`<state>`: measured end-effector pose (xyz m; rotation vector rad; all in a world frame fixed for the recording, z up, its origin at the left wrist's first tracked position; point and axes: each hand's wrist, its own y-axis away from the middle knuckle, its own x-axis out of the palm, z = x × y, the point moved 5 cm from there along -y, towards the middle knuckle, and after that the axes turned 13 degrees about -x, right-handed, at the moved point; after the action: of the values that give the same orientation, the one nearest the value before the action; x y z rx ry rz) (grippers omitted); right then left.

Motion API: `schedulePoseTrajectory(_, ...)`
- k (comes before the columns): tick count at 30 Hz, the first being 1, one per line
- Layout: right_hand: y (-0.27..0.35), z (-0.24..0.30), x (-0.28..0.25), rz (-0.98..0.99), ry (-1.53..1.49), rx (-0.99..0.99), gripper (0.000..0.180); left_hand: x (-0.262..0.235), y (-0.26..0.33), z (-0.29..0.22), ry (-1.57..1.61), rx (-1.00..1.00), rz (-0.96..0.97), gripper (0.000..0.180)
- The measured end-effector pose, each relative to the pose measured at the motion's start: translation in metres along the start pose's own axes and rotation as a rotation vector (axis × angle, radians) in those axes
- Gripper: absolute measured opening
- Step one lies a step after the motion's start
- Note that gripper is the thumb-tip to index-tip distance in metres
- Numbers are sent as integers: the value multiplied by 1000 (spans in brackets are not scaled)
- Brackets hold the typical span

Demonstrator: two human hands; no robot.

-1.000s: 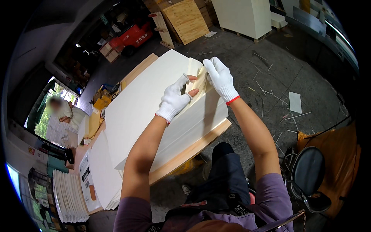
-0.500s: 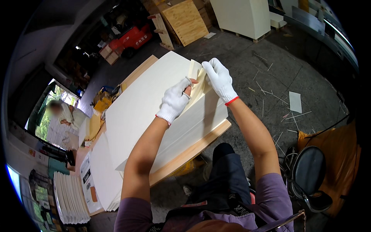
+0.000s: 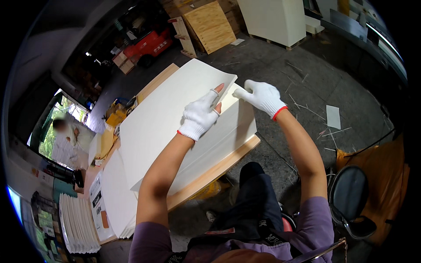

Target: The person peels the protective paper backing from the corners and edges of a stack of large white sheets. They lift groups of sheets by hand to access and remove the strips from the items underneath.

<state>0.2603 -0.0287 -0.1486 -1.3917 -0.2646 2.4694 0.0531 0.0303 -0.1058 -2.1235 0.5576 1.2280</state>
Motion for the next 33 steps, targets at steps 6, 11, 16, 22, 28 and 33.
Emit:
schedulePoseTrajectory(6,-5,10,-6,-174,211,-306,51,10,-41,5,-261,-142,77,44)
schedulePoseTrajectory(11,-25,13,-5,-247,15,-366,50,20,-53,17,-193,-140,62,42)
schedulePoseTrajectory(16,-23,29,3,-247,-580,-7,49,16,-35,24,160,1,72,43)
schedulePoseTrajectory(22,-23,20,15,-358,-541,-13,49,12,-25,13,298,-193,242,47)
schedulePoseTrajectory(28,-21,19,15,-370,-569,-9,48,16,-29,21,295,-158,202,49)
schedulePoseTrajectory(33,-18,24,11,-352,-578,2,49,12,-28,18,388,-43,95,43)
